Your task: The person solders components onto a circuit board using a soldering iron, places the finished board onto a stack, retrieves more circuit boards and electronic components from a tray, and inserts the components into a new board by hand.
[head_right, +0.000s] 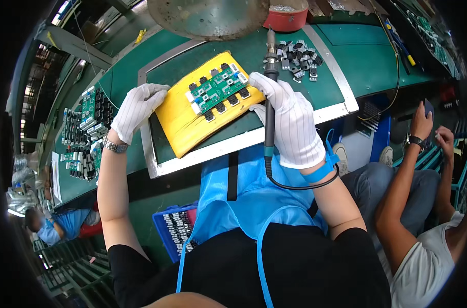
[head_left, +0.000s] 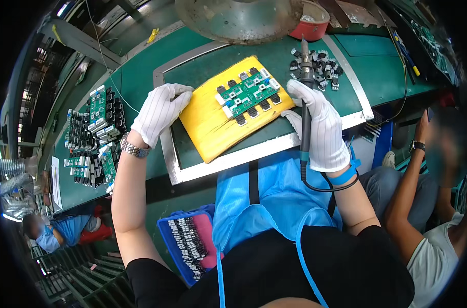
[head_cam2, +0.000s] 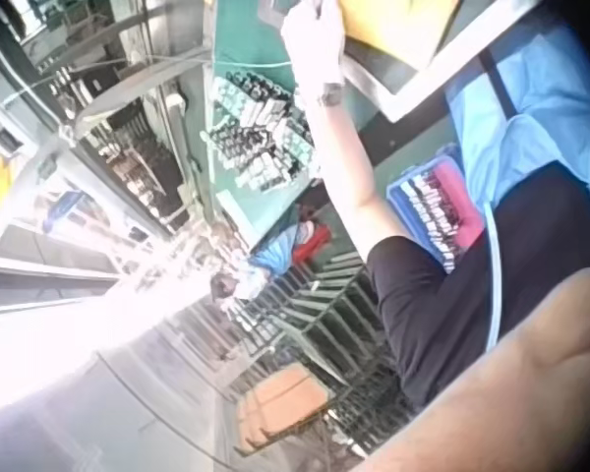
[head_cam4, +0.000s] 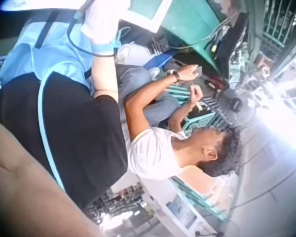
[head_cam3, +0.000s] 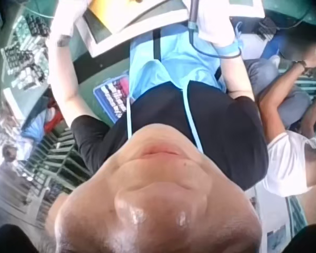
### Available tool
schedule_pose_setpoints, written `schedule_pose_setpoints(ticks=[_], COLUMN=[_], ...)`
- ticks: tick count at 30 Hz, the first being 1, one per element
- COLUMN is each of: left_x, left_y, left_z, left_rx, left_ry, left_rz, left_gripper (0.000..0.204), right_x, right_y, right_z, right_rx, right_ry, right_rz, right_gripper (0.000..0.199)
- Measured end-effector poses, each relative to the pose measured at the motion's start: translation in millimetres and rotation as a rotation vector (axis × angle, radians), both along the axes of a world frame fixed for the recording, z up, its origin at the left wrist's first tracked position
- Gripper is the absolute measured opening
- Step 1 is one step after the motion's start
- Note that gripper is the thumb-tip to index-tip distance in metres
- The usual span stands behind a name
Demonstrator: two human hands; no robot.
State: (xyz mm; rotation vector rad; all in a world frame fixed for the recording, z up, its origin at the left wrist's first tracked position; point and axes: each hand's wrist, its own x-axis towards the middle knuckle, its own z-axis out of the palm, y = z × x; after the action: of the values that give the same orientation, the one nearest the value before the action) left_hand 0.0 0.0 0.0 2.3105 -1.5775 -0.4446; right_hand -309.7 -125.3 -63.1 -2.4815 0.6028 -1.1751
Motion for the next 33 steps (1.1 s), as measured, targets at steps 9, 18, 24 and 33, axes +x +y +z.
schedule_pose_setpoints(ticks=[9,18,24,33], left_x=[-28.8,12.5,28.9,-29.9], left_y=[15.7,-2.9,9.7,65.8], left_z=[-8.6,-12.8,1.2,15.7], left_rx=[-0.087,0.01,0.05,0.113], left_ry=[-0.428,-0.111,0.05,0.006], left_rz=[-0.01,-0.017,-0.078,-0.199], left_gripper=[0.027,0.041,0.041,0.029], right_x=[-2.7,14.2,24.9,22.0], right_y=[9.4,30.8,42.1,30.1], right_z=[-0.8,-10.6,-7.4,2.6], right_rx=[-0.138,-0.086,-0.052,-0.055], right_ry=[-0.037,-0.14,-0.151,-0.062], right_rz=[-0.048,-0.024,0.022,0.03], right_gripper=[0.062,0.063,0.053,0.051])
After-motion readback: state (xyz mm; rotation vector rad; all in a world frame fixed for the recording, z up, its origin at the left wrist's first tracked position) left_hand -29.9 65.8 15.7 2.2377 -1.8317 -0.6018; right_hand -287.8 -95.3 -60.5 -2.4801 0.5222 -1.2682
